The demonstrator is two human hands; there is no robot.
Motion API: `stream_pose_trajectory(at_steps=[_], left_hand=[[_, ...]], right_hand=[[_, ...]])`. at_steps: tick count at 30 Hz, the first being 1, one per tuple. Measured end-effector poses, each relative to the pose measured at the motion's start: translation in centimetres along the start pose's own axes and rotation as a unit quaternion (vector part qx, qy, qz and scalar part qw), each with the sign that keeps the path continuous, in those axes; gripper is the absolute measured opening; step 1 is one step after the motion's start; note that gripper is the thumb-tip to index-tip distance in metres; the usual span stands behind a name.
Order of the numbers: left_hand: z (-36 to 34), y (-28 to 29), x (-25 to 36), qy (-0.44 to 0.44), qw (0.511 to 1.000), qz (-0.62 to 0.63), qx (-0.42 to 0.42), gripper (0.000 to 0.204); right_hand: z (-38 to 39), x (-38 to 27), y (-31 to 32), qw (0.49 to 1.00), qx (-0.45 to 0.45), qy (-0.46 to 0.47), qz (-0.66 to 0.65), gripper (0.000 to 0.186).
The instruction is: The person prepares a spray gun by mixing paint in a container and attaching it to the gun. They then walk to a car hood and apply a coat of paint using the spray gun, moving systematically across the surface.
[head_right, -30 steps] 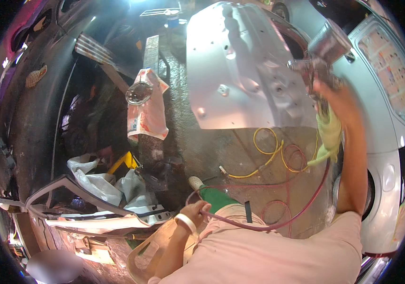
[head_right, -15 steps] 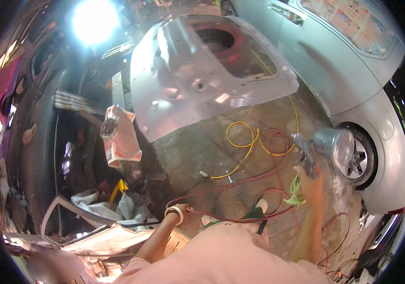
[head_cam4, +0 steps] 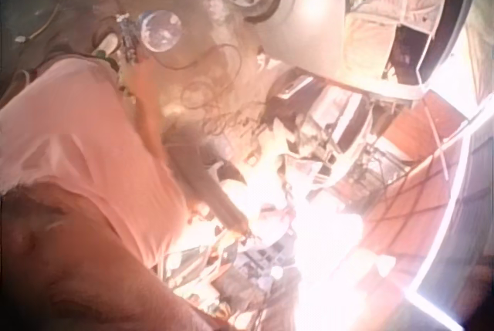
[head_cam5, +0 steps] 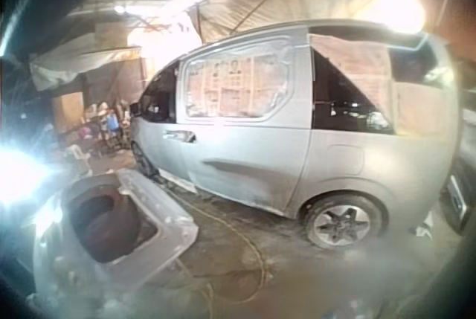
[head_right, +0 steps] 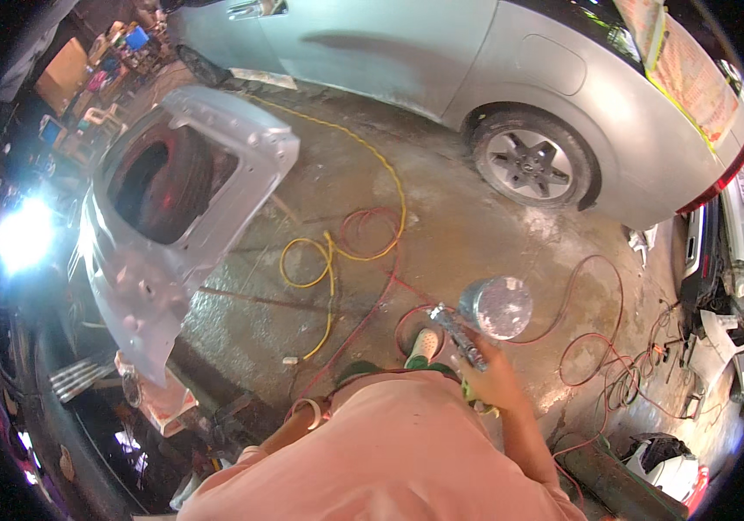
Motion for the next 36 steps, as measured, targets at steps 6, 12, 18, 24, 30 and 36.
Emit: stream_pose_trajectory(at_steps=[6,12,18,24,30,36], left_hand=[[-1.8,5.6,12.3,-0.019,0.96,-0.264,0.088,0.067],[-0.1,7.5,25.8,0.067,0.978,-0.195,0.027,0.074],[-1.5,11.5,37.4,0.048,0.991,-0.121,-0.012,0.073],[-1.2,16.7,49.8,-0.001,1.0,-0.014,0.012,0.073],[-0.5,21.0,58.9,-0.01,0.996,0.079,0.035,0.072],[-1.0,25.3,67.6,0.001,0.984,0.171,0.049,0.071]], right_hand=[[-6.2,1.0,4.5,0.999,0.044,0.02,0.012,0.049],[-16.4,-1.8,8.1,0.999,0.026,-0.043,-0.016,0.051],[-35.2,-4.4,9.3,0.994,-0.037,0.036,0.095,0.044],[-56.1,-14.7,8.7,0.988,-0.076,0.113,0.074,0.047],[-72.7,-23.7,6.6,0.97,-0.133,0.189,0.072,0.041],[-88.8,-29.4,2.8,0.946,-0.272,0.16,0.071,0.049]])
Point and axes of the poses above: each hand's wrist, its own z-axis away from the middle knuckle, its own y-axis out of the back of the hand, x = y × z, the point moved 1 cm from there along -z, towards the middle knuckle, and after that the axes turned 5 degrees about z, right-handed, at the moved point
